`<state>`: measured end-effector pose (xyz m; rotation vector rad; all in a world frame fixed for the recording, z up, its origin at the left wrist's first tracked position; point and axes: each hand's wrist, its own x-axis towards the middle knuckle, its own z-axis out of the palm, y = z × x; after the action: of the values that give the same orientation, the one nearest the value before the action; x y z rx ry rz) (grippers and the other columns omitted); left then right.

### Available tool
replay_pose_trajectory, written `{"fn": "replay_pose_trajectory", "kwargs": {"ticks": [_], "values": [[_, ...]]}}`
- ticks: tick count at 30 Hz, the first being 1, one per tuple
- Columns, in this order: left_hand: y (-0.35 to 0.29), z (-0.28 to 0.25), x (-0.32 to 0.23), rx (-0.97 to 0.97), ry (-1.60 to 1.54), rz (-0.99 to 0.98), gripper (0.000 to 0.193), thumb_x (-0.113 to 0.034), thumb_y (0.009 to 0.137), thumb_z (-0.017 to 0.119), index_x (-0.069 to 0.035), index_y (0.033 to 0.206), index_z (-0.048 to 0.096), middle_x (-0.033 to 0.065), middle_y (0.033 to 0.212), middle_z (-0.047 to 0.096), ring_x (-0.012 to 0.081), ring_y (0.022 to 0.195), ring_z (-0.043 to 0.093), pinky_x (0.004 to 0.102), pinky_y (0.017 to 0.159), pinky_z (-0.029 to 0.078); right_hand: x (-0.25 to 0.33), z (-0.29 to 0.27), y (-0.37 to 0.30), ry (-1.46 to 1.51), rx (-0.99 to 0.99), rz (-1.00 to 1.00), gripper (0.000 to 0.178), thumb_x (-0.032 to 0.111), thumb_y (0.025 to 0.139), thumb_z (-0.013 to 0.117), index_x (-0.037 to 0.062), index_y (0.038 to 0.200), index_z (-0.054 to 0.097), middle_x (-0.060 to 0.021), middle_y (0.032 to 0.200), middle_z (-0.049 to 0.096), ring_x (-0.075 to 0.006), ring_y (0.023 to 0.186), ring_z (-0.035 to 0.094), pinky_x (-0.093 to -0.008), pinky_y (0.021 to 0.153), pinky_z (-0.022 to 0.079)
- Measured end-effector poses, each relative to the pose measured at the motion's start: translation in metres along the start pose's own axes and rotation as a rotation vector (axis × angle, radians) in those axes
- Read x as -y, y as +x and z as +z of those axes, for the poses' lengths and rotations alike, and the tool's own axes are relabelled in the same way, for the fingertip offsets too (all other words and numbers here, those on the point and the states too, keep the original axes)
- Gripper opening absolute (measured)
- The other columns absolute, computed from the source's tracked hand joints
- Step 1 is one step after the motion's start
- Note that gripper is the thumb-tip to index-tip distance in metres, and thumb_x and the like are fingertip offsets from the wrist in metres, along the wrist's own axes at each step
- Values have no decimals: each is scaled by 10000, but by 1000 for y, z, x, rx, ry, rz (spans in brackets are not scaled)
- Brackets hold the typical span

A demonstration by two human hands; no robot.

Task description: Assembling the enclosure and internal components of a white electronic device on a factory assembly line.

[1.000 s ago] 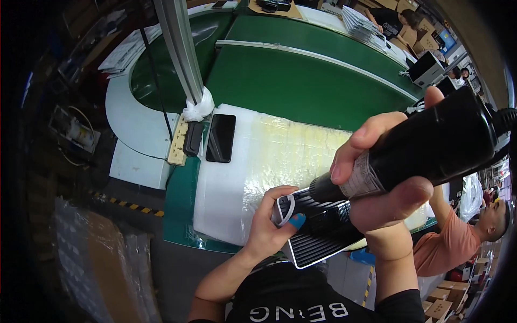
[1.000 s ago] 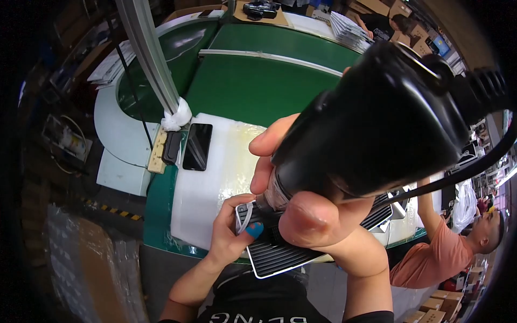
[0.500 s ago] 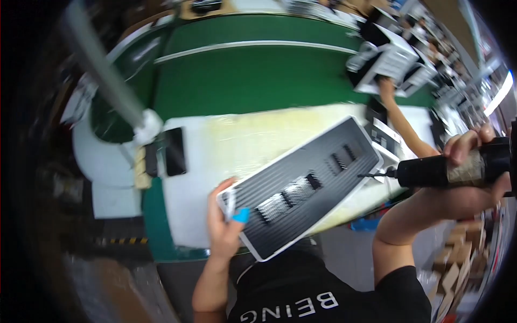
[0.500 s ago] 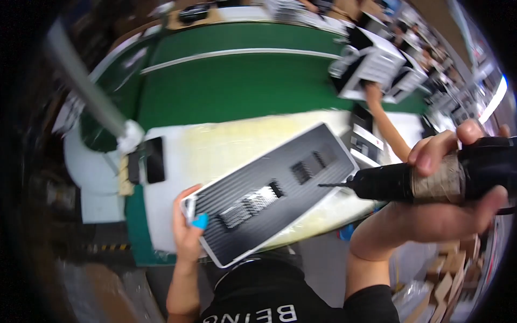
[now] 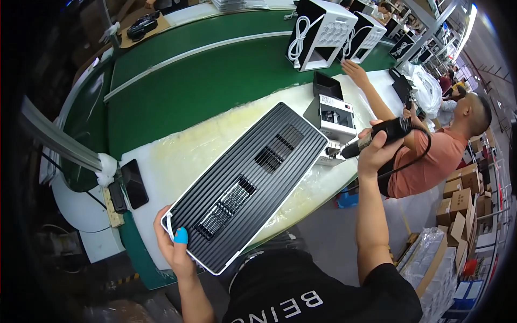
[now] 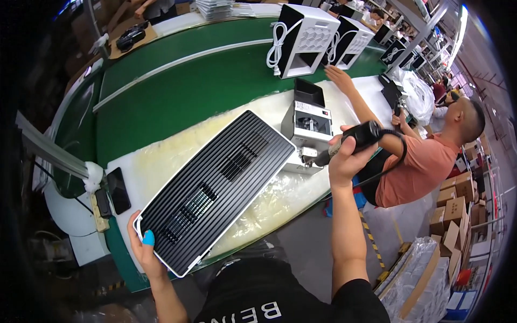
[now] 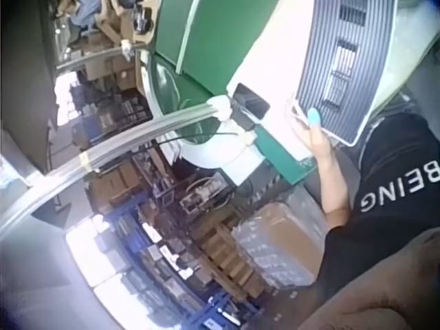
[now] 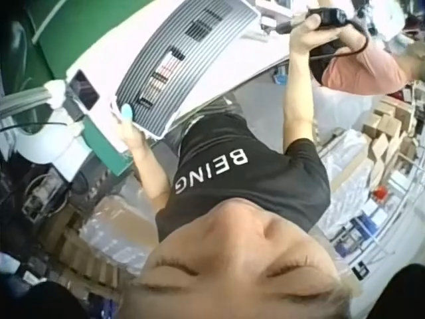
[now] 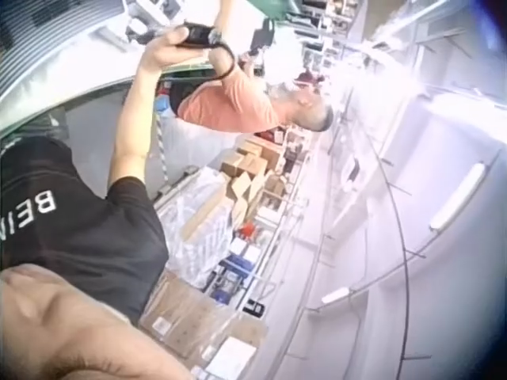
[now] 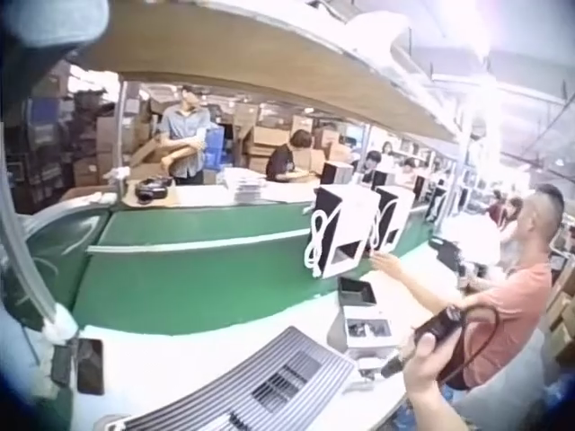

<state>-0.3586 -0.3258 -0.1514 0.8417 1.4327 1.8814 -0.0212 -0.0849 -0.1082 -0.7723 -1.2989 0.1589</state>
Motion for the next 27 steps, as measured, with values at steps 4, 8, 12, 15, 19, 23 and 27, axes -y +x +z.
{"fn": "replay_pose_trajectory", "kwargs": {"ticks": [4,8,12,15,19,23,27], "values": [[-1,-2,-8,-42,18,-13,532,-179,823,608,47,1273,437,131,1176,540,203,1080,528,321,977,381,55,16,16,127,166,134,441,374,940,527,-7,1140,432,-128,922,620,-137,502,537,-245,447,432],[2,-6,-5,5,36,-2,542,-135,779,664,40,1255,474,104,1164,555,181,1084,526,298,965,389,132,33,55,439,502,289,573,438,958,408,20,1341,321,-208,1048,617,-170,517,550,-267,489,464],[2,-8,1,53,-47,-50,505,6,794,636,14,1271,472,84,1159,545,156,1078,516,290,966,388,209,83,71,928,845,307,620,372,906,543,-47,1324,359,-265,1039,595,-264,726,611,-374,614,529],[-1,-6,-10,69,-171,-125,476,29,812,611,9,1267,475,81,1144,548,135,1040,532,270,923,414,235,129,63,1005,1192,301,621,369,919,538,-62,1328,356,-276,1012,600,-297,769,629,-386,600,537],[-4,-10,-9,89,-190,-106,459,24,826,610,-4,1264,476,61,1107,553,121,1018,537,256,899,421,278,205,-31,1133,679,31,701,521,959,373,1,1402,214,-239,1111,587,-178,527,571,-227,486,458],[-2,-10,-3,91,-188,-57,465,-12,827,634,-19,1265,480,51,1106,547,112,1031,519,249,924,393,280,218,-47,839,765,31,783,591,934,365,-10,1404,187,-207,1052,596,-165,508,575,-215,462,452],[1,-9,2,102,-256,-80,473,-24,826,639,-27,1270,478,49,1109,541,110,1033,511,253,934,387,287,223,-59,621,793,102,888,671,892,386,-17,1408,162,-166,970,600,-153,497,576,-214,449,453]]}}
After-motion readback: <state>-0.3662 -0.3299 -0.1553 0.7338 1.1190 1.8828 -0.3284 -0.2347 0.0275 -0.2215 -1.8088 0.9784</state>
